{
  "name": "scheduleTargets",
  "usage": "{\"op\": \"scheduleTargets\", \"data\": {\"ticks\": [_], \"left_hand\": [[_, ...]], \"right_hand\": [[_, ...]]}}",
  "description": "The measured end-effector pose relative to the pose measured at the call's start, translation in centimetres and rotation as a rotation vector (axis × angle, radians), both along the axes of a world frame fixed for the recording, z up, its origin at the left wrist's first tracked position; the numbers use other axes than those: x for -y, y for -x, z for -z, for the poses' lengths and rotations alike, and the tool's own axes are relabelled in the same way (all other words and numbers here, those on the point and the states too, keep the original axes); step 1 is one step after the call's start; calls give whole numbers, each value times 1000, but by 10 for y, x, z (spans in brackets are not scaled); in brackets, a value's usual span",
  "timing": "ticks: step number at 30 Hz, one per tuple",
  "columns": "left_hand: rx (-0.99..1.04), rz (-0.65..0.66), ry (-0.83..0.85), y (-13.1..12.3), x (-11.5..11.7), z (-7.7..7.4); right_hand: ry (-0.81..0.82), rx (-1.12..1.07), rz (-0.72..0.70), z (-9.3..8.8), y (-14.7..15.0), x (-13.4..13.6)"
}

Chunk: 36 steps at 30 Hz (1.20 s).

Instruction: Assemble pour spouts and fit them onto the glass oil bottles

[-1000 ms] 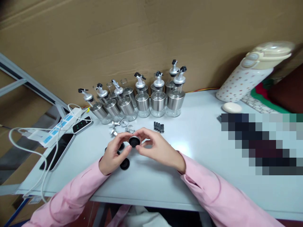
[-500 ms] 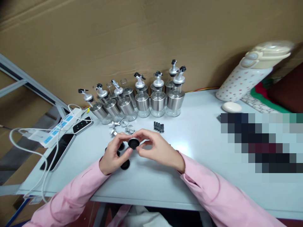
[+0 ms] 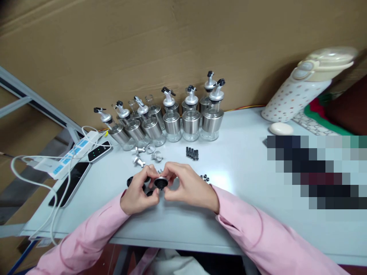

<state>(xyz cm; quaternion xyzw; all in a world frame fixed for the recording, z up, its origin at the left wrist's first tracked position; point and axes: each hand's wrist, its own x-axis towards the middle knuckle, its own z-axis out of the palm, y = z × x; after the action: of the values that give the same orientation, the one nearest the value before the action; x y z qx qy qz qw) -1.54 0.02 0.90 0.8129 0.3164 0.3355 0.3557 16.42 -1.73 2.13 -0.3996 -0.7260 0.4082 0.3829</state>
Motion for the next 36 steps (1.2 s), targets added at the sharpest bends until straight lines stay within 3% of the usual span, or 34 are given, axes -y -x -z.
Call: {"op": "scheduleTargets", "data": {"ticks": [8, 17, 30, 36], "left_hand": [[-1, 27, 30, -1, -1, 0], [76, 19, -161, -1, -7, -1], [68, 5, -296, -1, -10, -1], [61, 14, -300, 0, -10, -1]], "right_hand": [[13, 54, 33, 2, 3, 0], [37, -170, 60, 4, -1, -6], [-41, -138, 110, 1, -6, -4], [-5, -102, 110, -4, -10, -7]]}}
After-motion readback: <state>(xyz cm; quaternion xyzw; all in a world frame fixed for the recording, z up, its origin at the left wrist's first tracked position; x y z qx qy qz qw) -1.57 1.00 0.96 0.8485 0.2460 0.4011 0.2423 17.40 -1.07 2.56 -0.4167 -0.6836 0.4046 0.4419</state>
